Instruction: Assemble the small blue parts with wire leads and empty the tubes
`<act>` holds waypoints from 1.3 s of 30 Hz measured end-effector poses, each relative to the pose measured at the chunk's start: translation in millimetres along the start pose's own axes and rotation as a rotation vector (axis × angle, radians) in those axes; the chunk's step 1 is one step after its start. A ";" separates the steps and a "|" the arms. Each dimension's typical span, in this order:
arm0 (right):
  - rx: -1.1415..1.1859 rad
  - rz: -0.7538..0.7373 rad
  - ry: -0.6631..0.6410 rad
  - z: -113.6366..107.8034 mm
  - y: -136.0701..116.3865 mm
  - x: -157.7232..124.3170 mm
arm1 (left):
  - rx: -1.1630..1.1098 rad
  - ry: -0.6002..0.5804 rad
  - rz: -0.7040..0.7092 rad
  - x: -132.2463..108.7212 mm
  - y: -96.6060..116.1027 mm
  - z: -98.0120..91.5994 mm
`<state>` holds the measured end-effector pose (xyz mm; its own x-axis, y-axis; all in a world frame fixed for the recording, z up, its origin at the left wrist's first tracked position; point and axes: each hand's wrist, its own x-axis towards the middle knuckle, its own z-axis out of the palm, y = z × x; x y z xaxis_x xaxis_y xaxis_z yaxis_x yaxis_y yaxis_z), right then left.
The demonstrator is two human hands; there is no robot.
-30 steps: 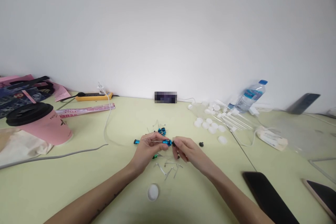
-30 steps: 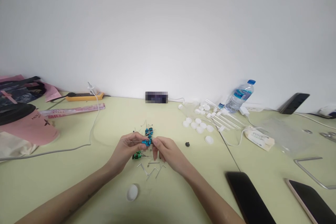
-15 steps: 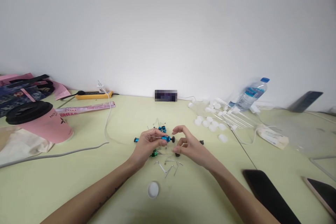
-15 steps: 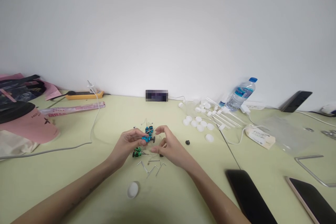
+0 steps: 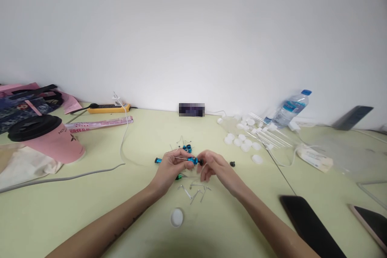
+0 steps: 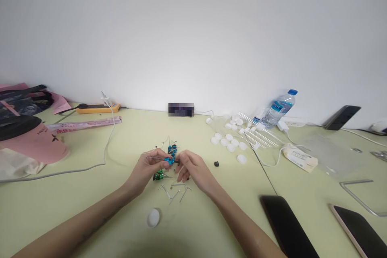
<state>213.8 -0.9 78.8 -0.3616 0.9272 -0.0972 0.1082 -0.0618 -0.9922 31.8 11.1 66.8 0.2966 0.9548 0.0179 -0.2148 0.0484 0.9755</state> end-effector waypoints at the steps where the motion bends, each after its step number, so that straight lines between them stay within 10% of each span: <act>1: -0.014 0.020 -0.006 1.2 -0.3 -0.4 | 0.002 0.000 0.007 -0.3 -0.3 0.3; 9: -0.051 -0.079 0.121 -0.3 -10.0 -3.0 | -0.070 0.032 0.016 1.1 -2.9 -2.2; 14: -0.077 0.011 -0.037 2.7 -6.9 -2.9 | -0.056 -0.003 -0.001 -1.7 -3.1 0.3; 23: -1.401 -0.844 0.256 7.0 8.3 -2.6 | -0.330 -0.013 -0.279 1.3 -10.1 -1.6; 27: -1.626 -1.008 0.249 7.1 15.6 -0.7 | -0.249 -0.022 -0.281 0.6 -9.0 -1.3; 34: -0.862 -0.545 0.243 5.5 9.3 -0.8 | -0.102 0.002 -0.144 -1.7 2.1 0.6; 39: -0.226 -0.170 -0.005 7.2 -1.0 0.6 | 0.049 -0.057 0.015 -3.0 7.9 2.9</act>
<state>206.8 -3.0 79.2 -0.3969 0.9153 0.0680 0.2492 0.1787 -0.9518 31.8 7.8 75.1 0.3467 0.9369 0.0439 -0.1741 0.0183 0.9846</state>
